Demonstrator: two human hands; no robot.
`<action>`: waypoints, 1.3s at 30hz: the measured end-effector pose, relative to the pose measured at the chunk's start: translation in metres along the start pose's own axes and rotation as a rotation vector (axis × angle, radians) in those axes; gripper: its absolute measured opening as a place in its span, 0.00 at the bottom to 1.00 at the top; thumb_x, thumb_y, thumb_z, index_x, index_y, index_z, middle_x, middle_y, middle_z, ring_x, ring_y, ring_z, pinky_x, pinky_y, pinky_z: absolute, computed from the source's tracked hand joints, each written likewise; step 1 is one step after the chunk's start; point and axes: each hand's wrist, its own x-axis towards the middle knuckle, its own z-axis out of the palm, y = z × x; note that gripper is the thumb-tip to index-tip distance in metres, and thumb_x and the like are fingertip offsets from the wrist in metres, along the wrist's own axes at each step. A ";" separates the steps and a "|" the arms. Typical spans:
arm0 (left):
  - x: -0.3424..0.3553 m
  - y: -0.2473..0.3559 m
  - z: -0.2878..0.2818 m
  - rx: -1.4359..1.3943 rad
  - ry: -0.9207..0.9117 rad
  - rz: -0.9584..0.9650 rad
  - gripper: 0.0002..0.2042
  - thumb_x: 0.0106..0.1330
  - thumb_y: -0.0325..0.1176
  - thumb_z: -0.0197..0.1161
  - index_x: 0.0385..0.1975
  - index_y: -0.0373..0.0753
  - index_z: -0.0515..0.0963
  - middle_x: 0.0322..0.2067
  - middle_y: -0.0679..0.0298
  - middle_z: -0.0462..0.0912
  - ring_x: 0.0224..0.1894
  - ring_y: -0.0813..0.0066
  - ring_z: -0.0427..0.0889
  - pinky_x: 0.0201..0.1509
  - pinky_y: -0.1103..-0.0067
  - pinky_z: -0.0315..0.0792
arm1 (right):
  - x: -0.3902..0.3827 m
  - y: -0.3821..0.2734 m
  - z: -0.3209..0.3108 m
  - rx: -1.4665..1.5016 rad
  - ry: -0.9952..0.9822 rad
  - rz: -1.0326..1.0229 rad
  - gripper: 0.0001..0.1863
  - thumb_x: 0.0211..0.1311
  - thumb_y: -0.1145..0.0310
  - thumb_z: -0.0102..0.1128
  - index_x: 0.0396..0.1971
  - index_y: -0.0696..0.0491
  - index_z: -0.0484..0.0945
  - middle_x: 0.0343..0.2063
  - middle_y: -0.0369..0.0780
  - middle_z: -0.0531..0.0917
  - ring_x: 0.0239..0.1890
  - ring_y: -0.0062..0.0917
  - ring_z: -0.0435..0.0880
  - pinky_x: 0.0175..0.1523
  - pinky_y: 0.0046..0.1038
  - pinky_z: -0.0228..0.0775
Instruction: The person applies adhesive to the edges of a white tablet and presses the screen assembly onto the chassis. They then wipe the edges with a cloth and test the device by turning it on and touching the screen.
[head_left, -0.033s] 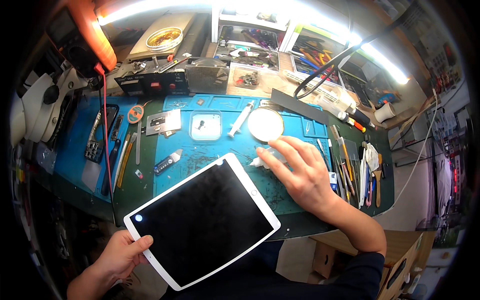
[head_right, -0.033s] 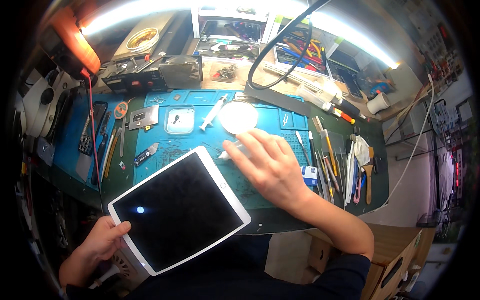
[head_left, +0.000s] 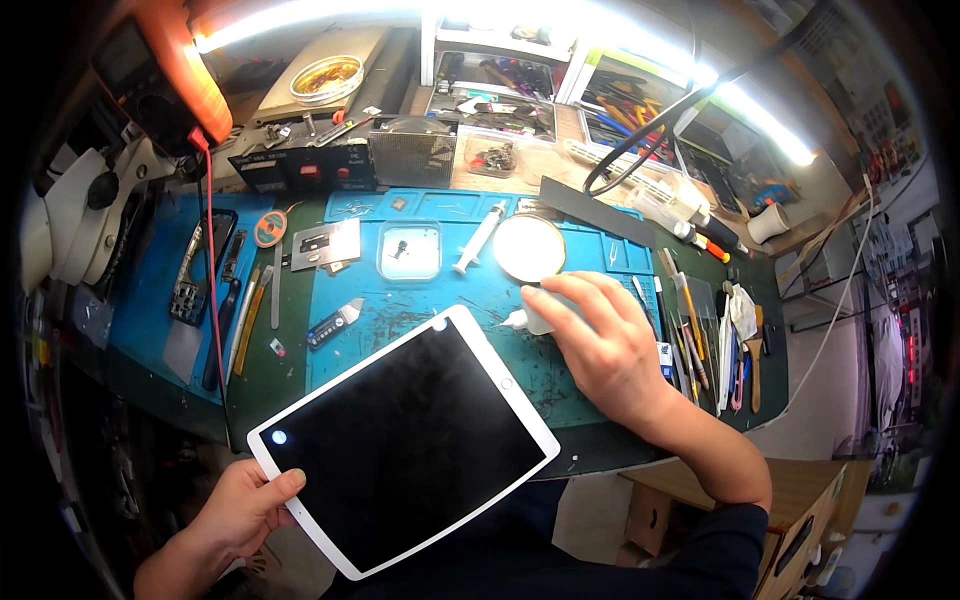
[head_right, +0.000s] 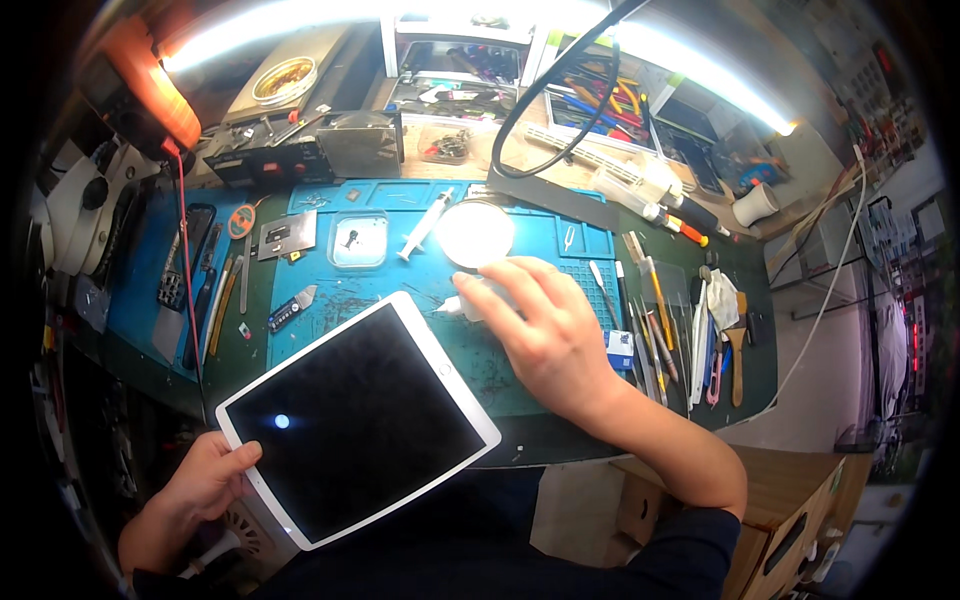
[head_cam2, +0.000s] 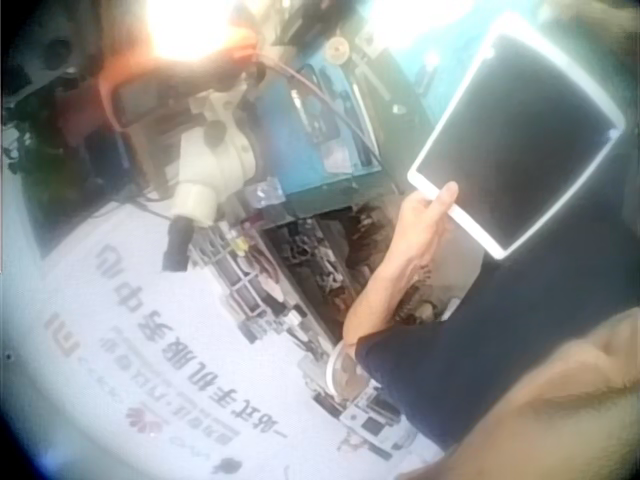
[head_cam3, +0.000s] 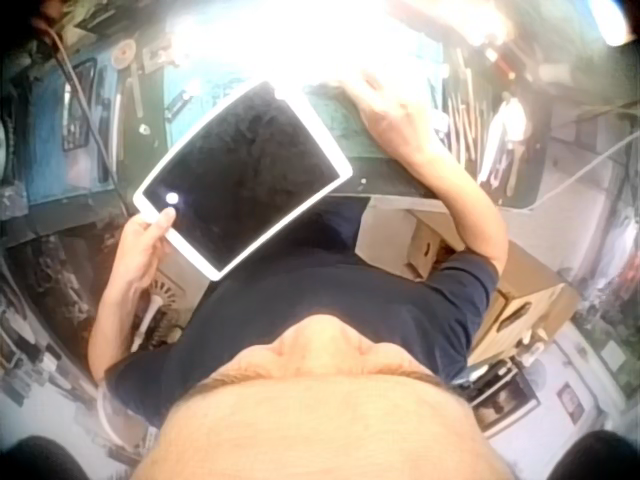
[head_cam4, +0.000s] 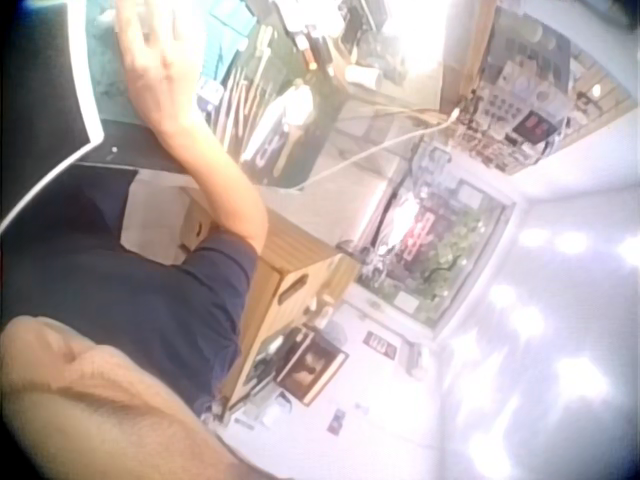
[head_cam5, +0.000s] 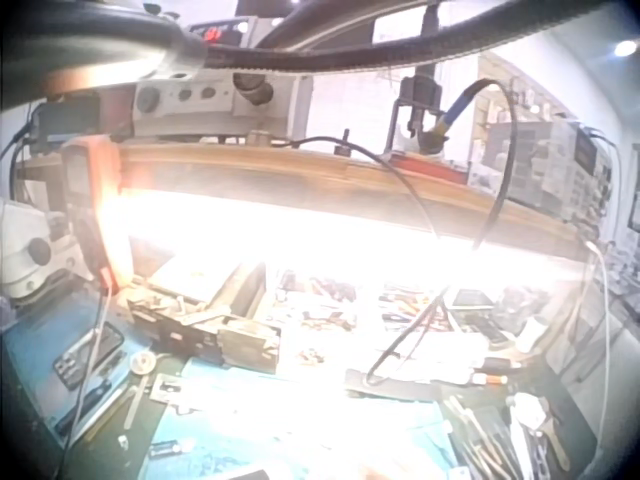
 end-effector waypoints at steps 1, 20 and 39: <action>0.000 0.000 0.001 -0.004 0.005 -0.001 0.12 0.76 0.31 0.61 0.48 0.26 0.78 0.42 0.52 0.85 0.43 0.62 0.88 0.49 0.60 0.86 | -0.002 0.000 -0.003 0.091 0.010 0.068 0.23 0.55 0.77 0.67 0.53 0.53 0.81 0.49 0.43 0.82 0.53 0.37 0.82 0.57 0.35 0.75; -0.003 -0.005 0.019 0.007 0.035 -0.032 0.11 0.76 0.32 0.60 0.45 0.28 0.78 0.43 0.53 0.86 0.46 0.63 0.88 0.52 0.60 0.87 | -0.100 0.163 -0.036 0.169 0.406 0.978 0.39 0.56 0.69 0.74 0.65 0.59 0.65 0.53 0.47 0.82 0.51 0.31 0.85 0.55 0.32 0.77; 0.005 -0.006 0.019 0.098 0.069 -0.043 0.12 0.76 0.34 0.62 0.42 0.28 0.80 0.39 0.51 0.87 0.42 0.59 0.90 0.49 0.58 0.87 | -0.071 -0.057 -0.020 0.305 -0.057 0.095 0.27 0.54 0.52 0.76 0.52 0.49 0.83 0.60 0.44 0.74 0.58 0.38 0.75 0.59 0.38 0.71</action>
